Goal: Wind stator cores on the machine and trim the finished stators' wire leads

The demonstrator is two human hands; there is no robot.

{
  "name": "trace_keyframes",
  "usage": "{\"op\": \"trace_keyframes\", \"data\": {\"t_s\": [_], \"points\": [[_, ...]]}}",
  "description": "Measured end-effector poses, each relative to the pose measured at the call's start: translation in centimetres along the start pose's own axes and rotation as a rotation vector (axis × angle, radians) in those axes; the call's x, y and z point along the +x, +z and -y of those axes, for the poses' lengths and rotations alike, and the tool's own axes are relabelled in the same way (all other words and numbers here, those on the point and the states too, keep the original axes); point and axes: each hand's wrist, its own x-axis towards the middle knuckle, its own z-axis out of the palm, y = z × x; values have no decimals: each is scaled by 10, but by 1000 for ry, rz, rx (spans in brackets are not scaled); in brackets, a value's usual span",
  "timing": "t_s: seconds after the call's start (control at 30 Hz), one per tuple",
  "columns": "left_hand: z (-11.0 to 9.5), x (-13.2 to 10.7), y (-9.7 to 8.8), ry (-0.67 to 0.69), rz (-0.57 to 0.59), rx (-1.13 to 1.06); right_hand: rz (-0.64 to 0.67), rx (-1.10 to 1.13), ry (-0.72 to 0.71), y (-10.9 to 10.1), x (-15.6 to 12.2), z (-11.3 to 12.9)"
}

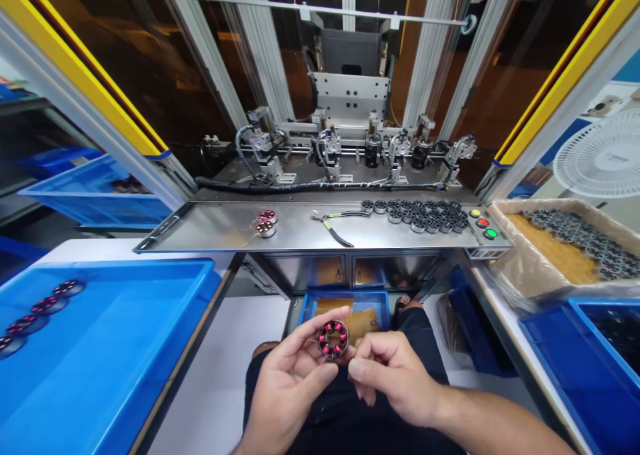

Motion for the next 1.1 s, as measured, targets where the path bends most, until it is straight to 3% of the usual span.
{"op": "trace_keyframes", "data": {"t_s": [0.1,0.17,0.27,0.37,0.47,0.6,0.67,0.73,0.9,1.1], "points": [[3,0,2,115,-114,145,-22,-129,-70,-2,1,2],[8,-2,1,274,-168,330,-74,-280,-215,-3,1,7],[14,-5,-5,519,-159,618,-158,-428,-428,-3,4,13],[15,-7,-9,636,-102,799,-159,-410,-487,0,5,14],[13,-8,-7,595,-102,757,-161,-326,-469,5,5,10],[8,-3,-1,266,-133,458,-238,-276,-410,7,4,0],[6,-1,1,169,-118,368,-232,-291,-398,6,4,-2],[5,0,1,206,-130,384,-205,-294,-406,5,4,-1],[6,-2,2,486,-103,603,-124,-249,-422,7,6,9],[7,1,5,498,-131,529,-248,-79,-244,17,8,-1]]}}
